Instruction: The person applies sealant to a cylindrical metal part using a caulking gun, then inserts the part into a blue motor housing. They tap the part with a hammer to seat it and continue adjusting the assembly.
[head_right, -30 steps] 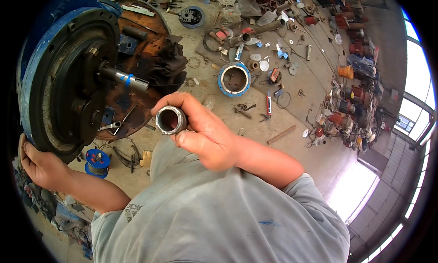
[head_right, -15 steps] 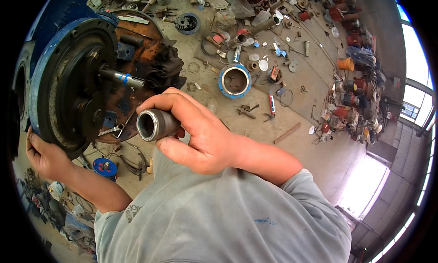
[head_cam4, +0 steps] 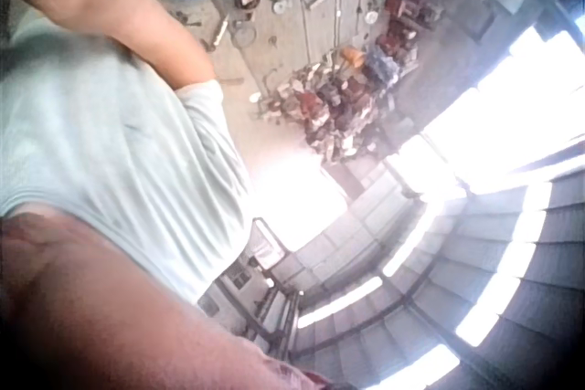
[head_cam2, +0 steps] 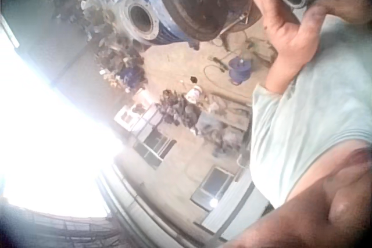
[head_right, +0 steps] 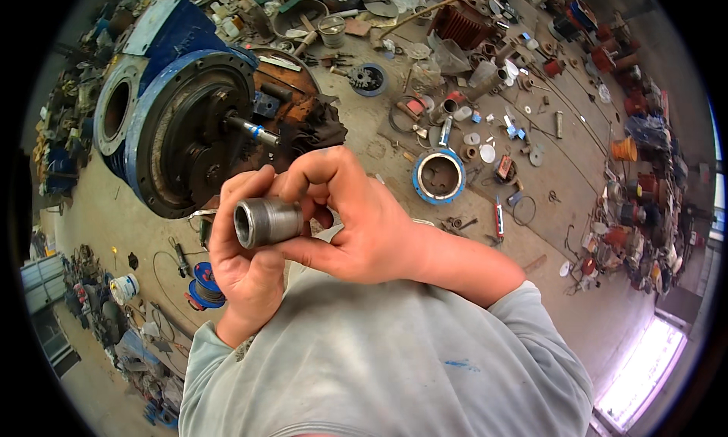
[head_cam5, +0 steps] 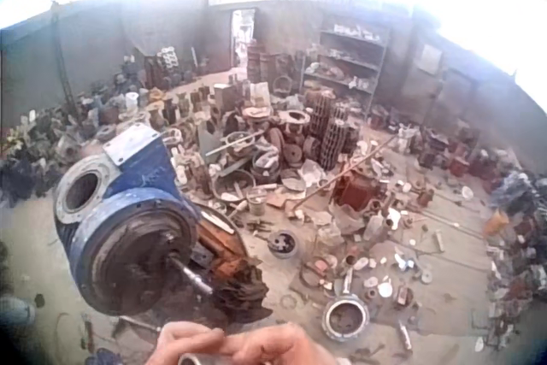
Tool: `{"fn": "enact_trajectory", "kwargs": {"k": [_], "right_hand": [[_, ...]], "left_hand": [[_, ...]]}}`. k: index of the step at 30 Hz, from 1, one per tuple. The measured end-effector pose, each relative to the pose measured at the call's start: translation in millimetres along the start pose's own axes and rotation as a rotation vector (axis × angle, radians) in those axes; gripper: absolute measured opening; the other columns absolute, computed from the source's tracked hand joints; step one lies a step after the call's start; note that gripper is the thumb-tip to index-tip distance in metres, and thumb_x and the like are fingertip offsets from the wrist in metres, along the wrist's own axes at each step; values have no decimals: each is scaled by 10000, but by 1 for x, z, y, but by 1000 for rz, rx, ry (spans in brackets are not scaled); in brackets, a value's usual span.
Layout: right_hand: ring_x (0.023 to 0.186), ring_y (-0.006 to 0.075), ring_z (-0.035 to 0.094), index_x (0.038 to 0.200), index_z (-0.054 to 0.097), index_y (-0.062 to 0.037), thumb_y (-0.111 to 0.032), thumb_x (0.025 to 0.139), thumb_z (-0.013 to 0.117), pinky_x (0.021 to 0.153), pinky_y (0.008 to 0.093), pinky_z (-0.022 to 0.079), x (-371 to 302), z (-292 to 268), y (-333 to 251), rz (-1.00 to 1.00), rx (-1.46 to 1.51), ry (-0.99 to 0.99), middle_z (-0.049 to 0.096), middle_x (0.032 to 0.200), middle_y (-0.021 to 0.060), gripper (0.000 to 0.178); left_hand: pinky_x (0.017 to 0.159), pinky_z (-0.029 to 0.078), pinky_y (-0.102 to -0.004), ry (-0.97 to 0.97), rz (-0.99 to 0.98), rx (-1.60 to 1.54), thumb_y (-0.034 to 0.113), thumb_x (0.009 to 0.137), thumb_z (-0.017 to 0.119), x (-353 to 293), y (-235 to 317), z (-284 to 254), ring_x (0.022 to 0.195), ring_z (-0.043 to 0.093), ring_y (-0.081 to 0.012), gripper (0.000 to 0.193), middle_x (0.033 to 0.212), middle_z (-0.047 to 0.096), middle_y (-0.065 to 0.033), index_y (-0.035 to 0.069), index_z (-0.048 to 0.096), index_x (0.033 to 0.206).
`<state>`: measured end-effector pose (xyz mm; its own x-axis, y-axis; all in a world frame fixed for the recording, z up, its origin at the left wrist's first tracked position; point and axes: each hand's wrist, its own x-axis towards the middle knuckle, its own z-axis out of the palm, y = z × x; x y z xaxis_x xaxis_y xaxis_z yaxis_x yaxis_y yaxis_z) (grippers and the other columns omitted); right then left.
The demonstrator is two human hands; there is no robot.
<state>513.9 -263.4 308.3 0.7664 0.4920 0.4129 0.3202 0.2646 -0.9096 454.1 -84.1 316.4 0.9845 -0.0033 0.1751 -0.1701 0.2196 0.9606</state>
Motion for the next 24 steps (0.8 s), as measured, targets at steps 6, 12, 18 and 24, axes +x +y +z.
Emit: {"fn": "enact_trajectory", "kwargs": {"k": [6,12,18,24], "right_hand": [[866,170,697,1250,485,-58,-27,859,845,698,311,564,-1,-17,-16,-185,-94,-49,645,1217,157,532],[850,219,688,1118,734,-80,79,766,814,722,315,590,1,-48,-59,-397,-405,-3,648,1168,171,394],[690,176,639,1086,811,-103,69,703,809,566,297,514,1,-75,-86,-507,-637,-92,679,898,48,420],[616,156,600,1108,807,-88,17,711,802,512,304,463,12,-83,-101,-548,-736,-291,663,844,24,411]], "left_hand": [[1009,525,-431,58,380,458,83,788,869,2,18,21,1161,661,-318,547,1418,569,-214,-26,691,1294],[975,546,-458,10,652,985,172,761,912,7,43,29,1125,689,-380,589,1232,730,-204,-58,681,1252],[889,558,-421,136,761,1104,135,700,920,10,47,41,1018,677,-329,543,1119,730,-152,-17,738,1189],[877,563,-398,133,806,1125,62,633,900,14,51,50,1016,677,-317,573,1118,729,-142,-6,746,1180]]}}
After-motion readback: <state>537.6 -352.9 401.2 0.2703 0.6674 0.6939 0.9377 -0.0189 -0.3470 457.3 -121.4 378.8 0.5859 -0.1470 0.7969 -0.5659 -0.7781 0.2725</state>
